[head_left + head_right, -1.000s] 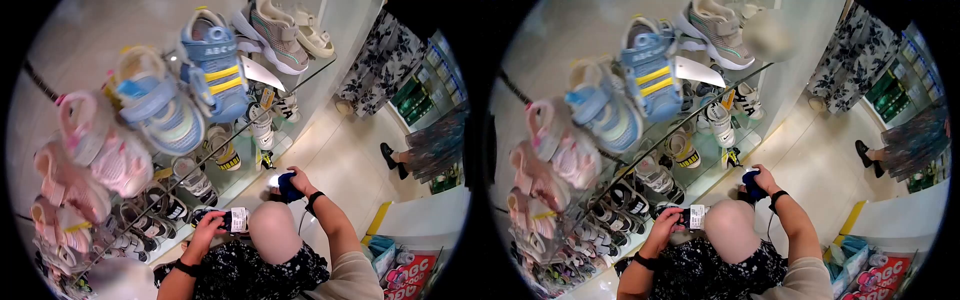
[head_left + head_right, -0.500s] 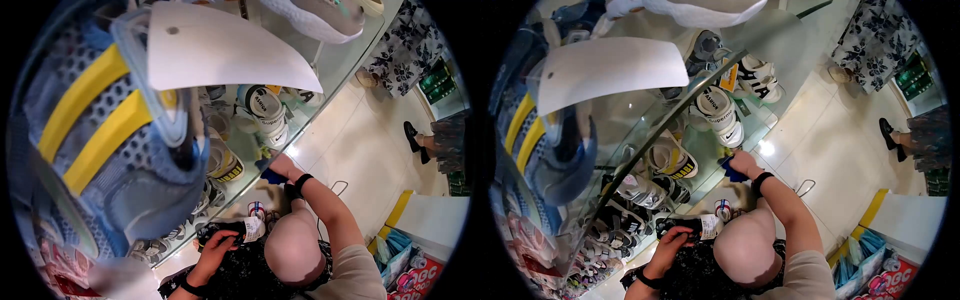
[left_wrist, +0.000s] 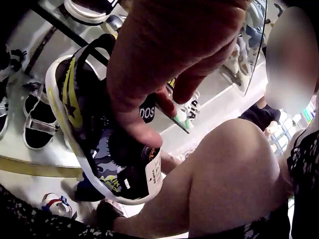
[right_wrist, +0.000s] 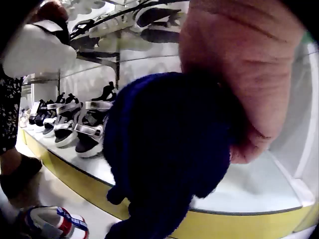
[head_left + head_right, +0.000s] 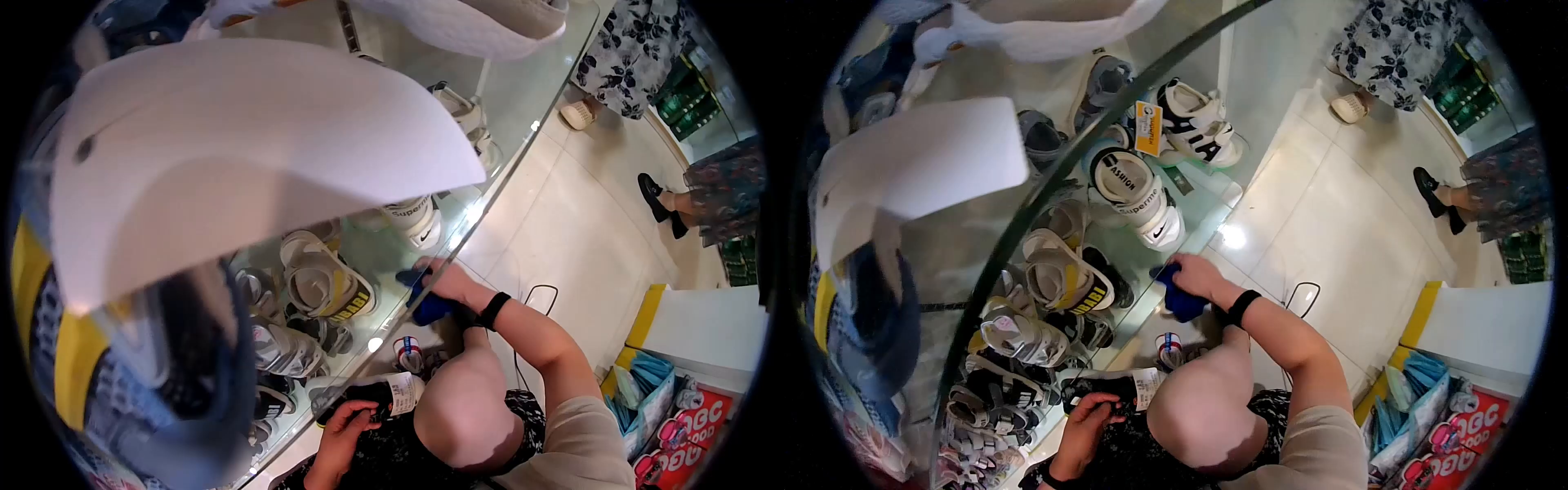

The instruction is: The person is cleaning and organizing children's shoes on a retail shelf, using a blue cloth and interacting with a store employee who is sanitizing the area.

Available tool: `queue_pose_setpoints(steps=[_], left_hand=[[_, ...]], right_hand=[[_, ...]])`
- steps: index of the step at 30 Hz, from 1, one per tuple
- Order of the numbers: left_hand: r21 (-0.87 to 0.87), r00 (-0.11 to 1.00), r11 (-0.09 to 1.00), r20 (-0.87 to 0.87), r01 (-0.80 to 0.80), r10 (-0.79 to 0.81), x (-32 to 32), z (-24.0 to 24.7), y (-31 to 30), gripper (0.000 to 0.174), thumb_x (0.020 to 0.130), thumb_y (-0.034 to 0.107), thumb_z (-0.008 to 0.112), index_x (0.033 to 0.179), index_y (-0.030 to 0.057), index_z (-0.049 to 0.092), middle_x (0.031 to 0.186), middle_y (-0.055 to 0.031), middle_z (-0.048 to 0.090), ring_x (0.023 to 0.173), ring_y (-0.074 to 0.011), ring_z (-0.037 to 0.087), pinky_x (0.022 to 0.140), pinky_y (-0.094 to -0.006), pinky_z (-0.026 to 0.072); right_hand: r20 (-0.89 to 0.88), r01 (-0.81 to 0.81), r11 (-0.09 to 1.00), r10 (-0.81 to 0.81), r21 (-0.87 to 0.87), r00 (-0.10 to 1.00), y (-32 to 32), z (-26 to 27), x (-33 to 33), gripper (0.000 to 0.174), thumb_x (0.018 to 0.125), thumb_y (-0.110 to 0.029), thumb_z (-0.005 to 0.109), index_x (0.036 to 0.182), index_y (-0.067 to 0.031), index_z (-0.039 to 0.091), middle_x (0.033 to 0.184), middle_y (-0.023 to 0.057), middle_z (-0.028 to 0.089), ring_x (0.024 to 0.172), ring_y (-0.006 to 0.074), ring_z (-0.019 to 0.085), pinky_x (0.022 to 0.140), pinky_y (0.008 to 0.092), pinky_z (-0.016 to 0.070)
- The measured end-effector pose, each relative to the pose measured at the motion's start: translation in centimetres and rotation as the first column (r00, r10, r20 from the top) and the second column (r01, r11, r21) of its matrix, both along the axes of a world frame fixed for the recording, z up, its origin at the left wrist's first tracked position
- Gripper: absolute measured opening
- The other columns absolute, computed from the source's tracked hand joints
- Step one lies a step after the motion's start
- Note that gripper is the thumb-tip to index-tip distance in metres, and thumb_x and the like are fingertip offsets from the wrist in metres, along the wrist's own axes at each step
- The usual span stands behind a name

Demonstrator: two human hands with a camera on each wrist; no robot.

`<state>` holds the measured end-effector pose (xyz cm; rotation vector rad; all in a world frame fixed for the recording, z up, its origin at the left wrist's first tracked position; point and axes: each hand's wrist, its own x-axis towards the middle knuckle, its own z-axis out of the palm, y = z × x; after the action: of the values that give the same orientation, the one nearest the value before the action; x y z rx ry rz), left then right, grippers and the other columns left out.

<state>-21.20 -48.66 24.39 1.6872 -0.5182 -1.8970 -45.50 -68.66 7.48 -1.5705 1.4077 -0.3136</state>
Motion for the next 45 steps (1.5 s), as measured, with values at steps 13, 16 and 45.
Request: queue_pose_setpoints(steps=[13,16,45], left_hand=[[0.010,0.988,0.989,-0.054,-0.145,0.145,-1.9,-1.2,-2.6,0.017,0.090,0.008,0.047,0.103,0.0008,0.056,0.093,-0.0065,0.056,0.086,-0.0131,0.055,0.076,-0.0285,0.0501],[-0.011,0.994,0.994,-0.028,-0.107,0.106,-2.5,-1.0,-3.2,0.018,0.090,0.007,0.044,0.103,0.0002,0.055,0.095,-0.0084,0.055,0.087,-0.0170,0.054,0.076,-0.0318,0.0487],[0.130,0.998,0.991,0.064,-0.010,0.002,-3.9,-3.4,-3.9,0.020,0.090,0.016,0.050,0.106,0.0056,0.057,0.087,-0.0012,0.055,0.079,-0.0158,0.059,0.072,-0.0266,0.0467]], right_hand=[[-0.397,-0.345,0.723,0.106,-0.599,0.912,-0.1,-10.1,1.3,0.041,0.078,-0.014,0.045,0.119,-0.0146,0.053,0.127,0.0138,0.043,0.123,0.0309,0.035,0.102,0.0443,0.0269],[-0.426,-0.164,0.807,-0.118,-0.567,0.897,-2.5,-10.4,-2.3,0.041,0.081,-0.014,0.044,0.121,-0.0145,0.050,0.134,0.0152,0.038,0.123,0.0326,0.035,0.103,0.0449,0.0272],[0.244,0.552,0.756,-0.496,-0.351,0.834,-18.9,-16.8,2.9,0.044,0.081,-0.027,0.055,0.119,-0.0063,0.046,0.114,0.0184,0.053,0.107,0.0343,0.050,0.089,0.0378,0.0407]])
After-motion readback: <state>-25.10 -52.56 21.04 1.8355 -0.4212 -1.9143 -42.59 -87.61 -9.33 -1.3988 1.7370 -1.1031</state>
